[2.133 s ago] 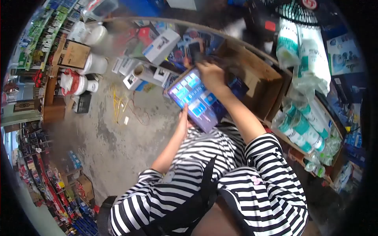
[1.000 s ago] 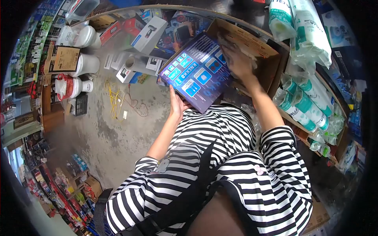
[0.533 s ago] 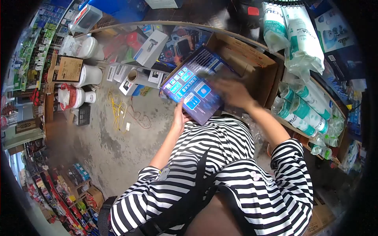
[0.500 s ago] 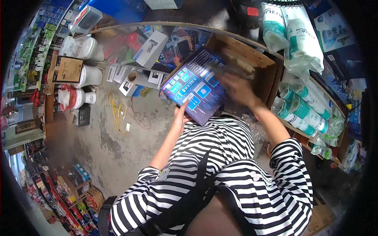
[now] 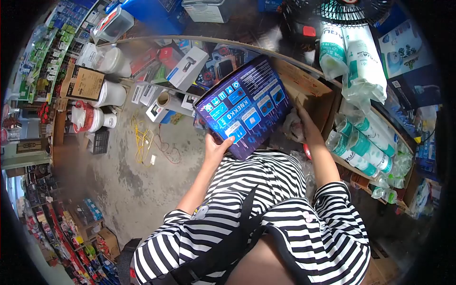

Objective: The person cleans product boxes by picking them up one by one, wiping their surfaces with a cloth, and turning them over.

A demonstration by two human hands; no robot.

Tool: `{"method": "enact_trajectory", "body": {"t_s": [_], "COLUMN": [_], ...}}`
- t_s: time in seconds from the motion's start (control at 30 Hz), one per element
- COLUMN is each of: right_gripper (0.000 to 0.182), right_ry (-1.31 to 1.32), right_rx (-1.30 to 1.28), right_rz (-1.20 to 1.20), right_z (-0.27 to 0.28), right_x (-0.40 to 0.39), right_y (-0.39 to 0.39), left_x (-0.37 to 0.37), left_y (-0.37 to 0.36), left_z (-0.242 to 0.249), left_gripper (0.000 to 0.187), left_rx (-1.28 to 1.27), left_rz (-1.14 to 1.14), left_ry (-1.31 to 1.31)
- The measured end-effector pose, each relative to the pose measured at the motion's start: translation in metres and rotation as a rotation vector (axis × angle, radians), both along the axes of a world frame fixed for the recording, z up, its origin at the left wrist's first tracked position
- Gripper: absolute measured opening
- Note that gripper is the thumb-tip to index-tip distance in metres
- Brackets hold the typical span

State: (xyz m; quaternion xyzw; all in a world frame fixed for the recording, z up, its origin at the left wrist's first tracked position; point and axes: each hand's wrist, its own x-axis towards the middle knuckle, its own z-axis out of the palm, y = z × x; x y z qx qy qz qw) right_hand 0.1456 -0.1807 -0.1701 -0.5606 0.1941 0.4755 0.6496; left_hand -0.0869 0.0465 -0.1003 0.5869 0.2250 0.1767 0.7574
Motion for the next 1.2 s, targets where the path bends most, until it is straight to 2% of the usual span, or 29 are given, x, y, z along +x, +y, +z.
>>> {"method": "enact_trajectory", "body": {"t_s": [0.03,0.1,0.2,0.23,0.3,0.33,0.37,0.43,0.47,0.53,0.57,0.67,0.73,0.77,0.83,0.87,0.9,0.93,0.97,1.0,1.07,1.1,1.13,1.17,1.2], "right_gripper": [0.086,0.089,0.093,0.093,0.092,0.088,0.088,0.078,0.076,0.073,0.072,0.067,0.064,0.062,0.059,0.058,0.056,0.055,0.053,0.053,0.055,0.055,0.056,0.053,0.053], "right_ry": [-0.068,-0.139,-0.041,-0.045,-0.136,-0.132,-0.131,-0.191,-0.201,-0.174,-0.160,-0.151,-0.146,-0.145,-0.145,-0.148,-0.157,-0.159,-0.166,-0.202,-0.160,-0.176,-0.192,-0.189,-0.190], "right_rx": [0.083,0.167,0.078,0.080,-0.107,-0.217,-0.217,-0.004,0.076,0.249,0.323,0.530,0.667,0.727,0.842,0.886,0.926,0.959,0.988,0.867,0.856,0.690,0.525,0.570,0.572], "right_rz": [0.021,0.048,0.099,0.101,0.272,0.248,0.250,0.088,0.041,-0.022,-0.041,-0.083,-0.103,-0.111,-0.121,-0.121,-0.117,-0.114,-0.101,-0.107,-0.088,-0.087,-0.084,-0.068,-0.063], "right_z": [0.007,0.012,0.035,0.039,0.043,0.067,0.061,0.038,0.030,0.022,0.019,0.016,0.013,0.010,0.005,0.002,-0.002,-0.005,-0.008,-0.008,0.012,0.012,0.007,-0.026,-0.039], "right_x": [-0.002,-0.002,-0.012,-0.011,-0.011,-0.018,-0.022,-0.027,-0.023,-0.015,-0.009,0.003,0.010,0.013,0.020,0.024,0.029,0.032,0.034,0.032,0.026,0.027,0.029,0.042,0.048], "right_y": [-0.002,0.003,0.013,0.017,0.022,0.031,0.029,0.027,0.025,0.018,0.014,0.011,0.013,0.015,0.021,0.025,0.030,0.034,0.040,0.042,0.052,0.053,0.053,0.051,0.049], "left_x": [0.000,-0.003,-0.011,-0.014,-0.022,-0.025,-0.029,-0.029,-0.022,-0.008,-0.005,0.009,0.013,0.010,0.012,0.009,0.007,0.012,0.012,0.011,0.020,0.019,0.015,0.011,0.010], "left_y": [0.002,0.010,0.018,0.018,0.024,0.029,0.034,0.039,0.040,0.040,0.042,0.029,0.014,0.010,-0.003,0.001,-0.003,0.000,0.008,0.015,0.015,0.026,0.039,0.049,0.049], "left_z": [0.010,0.021,0.028,0.034,0.036,0.037,0.041,0.061,0.069,0.084,0.083,0.083,0.057,0.043,0.019,0.003,-0.007,-0.012,-0.025,-0.038,0.018,0.009,-0.017,-0.037,-0.030], "left_gripper": [0.060,0.063,0.068,0.071,0.075,0.077,0.078,0.075,0.069,0.062,0.062,0.061,0.062,0.074,0.090,0.087,0.066,0.060,0.060,0.067,0.078,0.063,0.060,0.058,0.057], "left_rx": [-0.039,0.073,0.130,0.210,0.410,0.542,0.700,0.959,0.995,1.142,1.139,1.298,1.007,0.937,0.343,-0.033,-0.424,-0.613,-0.739,-0.866,-0.955,-0.958,-0.930,-0.900,-0.932], "left_rz": [-0.021,-0.067,-0.114,-0.084,-0.106,-0.137,-0.192,-0.295,-0.319,-0.390,-0.471,-0.437,-0.249,-0.171,0.063,0.003,0.097,0.101,0.053,0.006,-0.022,-0.058,-0.032,-0.006,-0.027], "left_ry": [0.015,0.059,0.113,0.154,0.175,0.236,0.235,0.225,0.037,-0.100,-0.077,0.031,-0.033,0.058,0.038,0.038,0.052,0.057,0.003,-0.040,-0.131,-0.134,-0.085,-0.035,-0.037]}}
